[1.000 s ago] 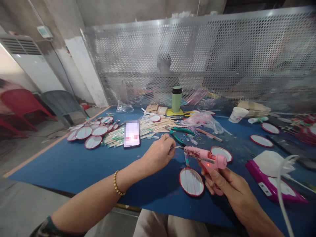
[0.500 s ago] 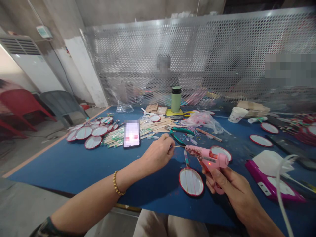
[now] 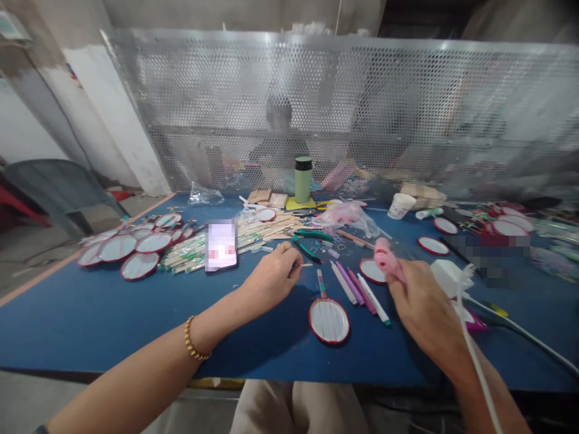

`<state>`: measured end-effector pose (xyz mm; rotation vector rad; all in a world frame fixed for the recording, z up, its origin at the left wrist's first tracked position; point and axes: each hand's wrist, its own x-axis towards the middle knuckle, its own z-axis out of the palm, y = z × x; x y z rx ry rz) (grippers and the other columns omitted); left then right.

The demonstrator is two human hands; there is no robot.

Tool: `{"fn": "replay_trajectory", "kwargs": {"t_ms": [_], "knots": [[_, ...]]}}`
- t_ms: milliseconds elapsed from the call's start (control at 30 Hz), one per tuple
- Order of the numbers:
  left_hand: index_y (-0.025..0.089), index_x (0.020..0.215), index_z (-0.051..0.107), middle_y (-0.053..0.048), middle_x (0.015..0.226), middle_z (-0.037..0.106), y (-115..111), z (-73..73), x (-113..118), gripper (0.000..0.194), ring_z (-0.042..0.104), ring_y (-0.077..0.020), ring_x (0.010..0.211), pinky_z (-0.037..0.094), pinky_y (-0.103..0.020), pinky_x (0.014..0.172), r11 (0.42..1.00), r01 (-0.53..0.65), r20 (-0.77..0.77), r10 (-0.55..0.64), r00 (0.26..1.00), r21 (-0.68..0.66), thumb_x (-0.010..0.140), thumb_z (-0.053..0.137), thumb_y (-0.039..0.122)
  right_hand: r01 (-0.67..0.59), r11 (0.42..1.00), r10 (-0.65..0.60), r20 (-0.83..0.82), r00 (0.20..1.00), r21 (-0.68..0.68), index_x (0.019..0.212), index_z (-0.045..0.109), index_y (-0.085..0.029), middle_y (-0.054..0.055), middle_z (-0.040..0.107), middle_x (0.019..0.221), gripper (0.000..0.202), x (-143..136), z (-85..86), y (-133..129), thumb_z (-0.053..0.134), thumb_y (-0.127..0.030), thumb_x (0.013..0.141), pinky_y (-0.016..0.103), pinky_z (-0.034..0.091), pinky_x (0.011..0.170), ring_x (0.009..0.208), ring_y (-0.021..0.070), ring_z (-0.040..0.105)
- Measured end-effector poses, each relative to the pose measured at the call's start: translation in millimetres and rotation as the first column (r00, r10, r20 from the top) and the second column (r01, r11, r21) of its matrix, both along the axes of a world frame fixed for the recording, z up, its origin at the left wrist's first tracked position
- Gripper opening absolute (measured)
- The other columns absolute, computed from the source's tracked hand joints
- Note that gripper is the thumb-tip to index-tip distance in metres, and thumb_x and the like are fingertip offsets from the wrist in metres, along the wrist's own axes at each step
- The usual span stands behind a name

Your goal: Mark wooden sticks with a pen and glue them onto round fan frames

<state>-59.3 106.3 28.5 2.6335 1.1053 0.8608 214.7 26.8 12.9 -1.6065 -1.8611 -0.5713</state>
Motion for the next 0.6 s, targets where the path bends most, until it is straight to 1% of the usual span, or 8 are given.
{"fn": "replay_trajectory", "kwargs": {"t_ms": [67, 133, 200, 333, 433, 500, 600], "knots": [[0.018, 0.083, 0.056, -0.002, 0.084, 0.054, -0.1, -1.4, 0.4, 0.014, 0.05, -0.0137, 0.07, 0.041, -0.026, 0.065, 1.0, 0.016, -0.015, -0.016, 1.0, 0.002, 0.087, 0.048, 0.007, 0.13, 0.984, -0.109, 0.163, 0.981, -0.126, 0.087, 0.058, -0.016, 0.011, 0.058, 0.081, 0.019, 0.9, -8.1, 8.3, 0.041, -0.019, 0.097, 0.035, 0.045, 0.07, 0.077, 0.0252, 0.056], [0.018, 0.083, 0.056, -0.002, 0.084, 0.054, -0.1, -2.4, 0.7, 0.014, 0.051, -0.0143, 0.07, 0.041, -0.026, 0.066, 1.0, 0.02, -0.036, -0.02, 0.999, -0.001, 0.087, 0.048, 0.007, 0.248, 0.955, -0.201, 0.258, 0.945, -0.164, 0.087, 0.058, -0.015, 0.012, 0.057, 0.084, 0.021, -1.4, -14.8, 13.9, 0.04, -0.014, 0.096, 0.034, 0.043, 0.071, 0.079, 0.0257, 0.055], [0.018, 0.084, 0.057, -0.003, 0.084, 0.054, -0.1, -2.7, 0.8, 0.013, 0.052, -0.015, 0.072, 0.042, -0.027, 0.066, 1.0, 0.015, -0.06, -0.015, 0.998, -0.006, 0.087, 0.049, 0.008, 0.302, 0.937, -0.236, 0.318, 0.918, -0.176, 0.087, 0.059, -0.013, 0.013, 0.058, 0.086, 0.021, -4.0, -17.7, 16.8, 0.04, -0.009, 0.096, 0.034, 0.042, 0.073, 0.081, 0.0261, 0.054], [0.018, 0.086, 0.058, -0.004, 0.086, 0.055, -1.1, -1.6, 1.3, 0.013, 0.054, -0.0162, 0.075, 0.043, -0.028, 0.068, 1.0, 0.001, -0.11, -0.003, 0.994, -0.015, 0.09, 0.047, 0.011, 0.327, 0.921, -0.23, 0.382, 0.895, -0.213, 0.085, 0.06, -0.012, 0.013, 0.058, 0.085, 0.02, -2.6, -18.6, 19.0, 0.044, -0.003, 0.091, 0.033, 0.039, 0.072, 0.082, 0.026, 0.053], [0.017, 0.088, 0.059, -0.005, 0.089, 0.056, -1.7, -0.9, 1.8, 0.015, 0.055, -0.0169, 0.077, 0.045, -0.029, 0.069, 1.0, -0.001, -0.13, -0.001, 0.991, -0.015, 0.091, 0.046, 0.012, 0.318, 0.923, -0.211, 0.407, 0.889, -0.215, 0.084, 0.061, -0.012, 0.013, 0.058, 0.084, 0.021, 3.1, -21.7, 20.5, 0.044, -0.001, 0.09, 0.033, 0.037, 0.07, 0.08, 0.0252, 0.053], [0.017, 0.089, 0.059, -0.005, 0.09, 0.057, -1.6, -0.8, 2.0, 0.015, 0.056, -0.0173, 0.078, 0.046, -0.029, 0.07, 1.0, -0.01, -0.133, 0.008, 0.991, -0.017, 0.092, 0.045, 0.013, 0.304, 0.932, -0.202, 0.414, 0.887, -0.196, 0.084, 0.061, -0.012, 0.014, 0.059, 0.083, 0.02, 7.0, -22.7, 20.8, 0.044, -0.005, 0.092, 0.033, 0.037, 0.068, 0.078, 0.0257, 0.052], [0.017, 0.089, 0.06, -0.005, 0.09, 0.057, -0.9, -0.6, 2.2, 0.015, 0.057, -0.0176, 0.078, 0.046, -0.029, 0.07, 0.999, -0.021, -0.14, 0.018, 0.99, -0.025, 0.092, 0.045, 0.013, 0.245, 0.957, -0.162, 0.411, 0.897, -0.158, 0.084, 0.059, -0.013, 0.015, 0.059, 0.082, 0.021, 8.6, -15.8, 17.7, 0.047, -0.023, 0.098, 0.035, 0.039, 0.066, 0.077, 0.0272, 0.053]]}}
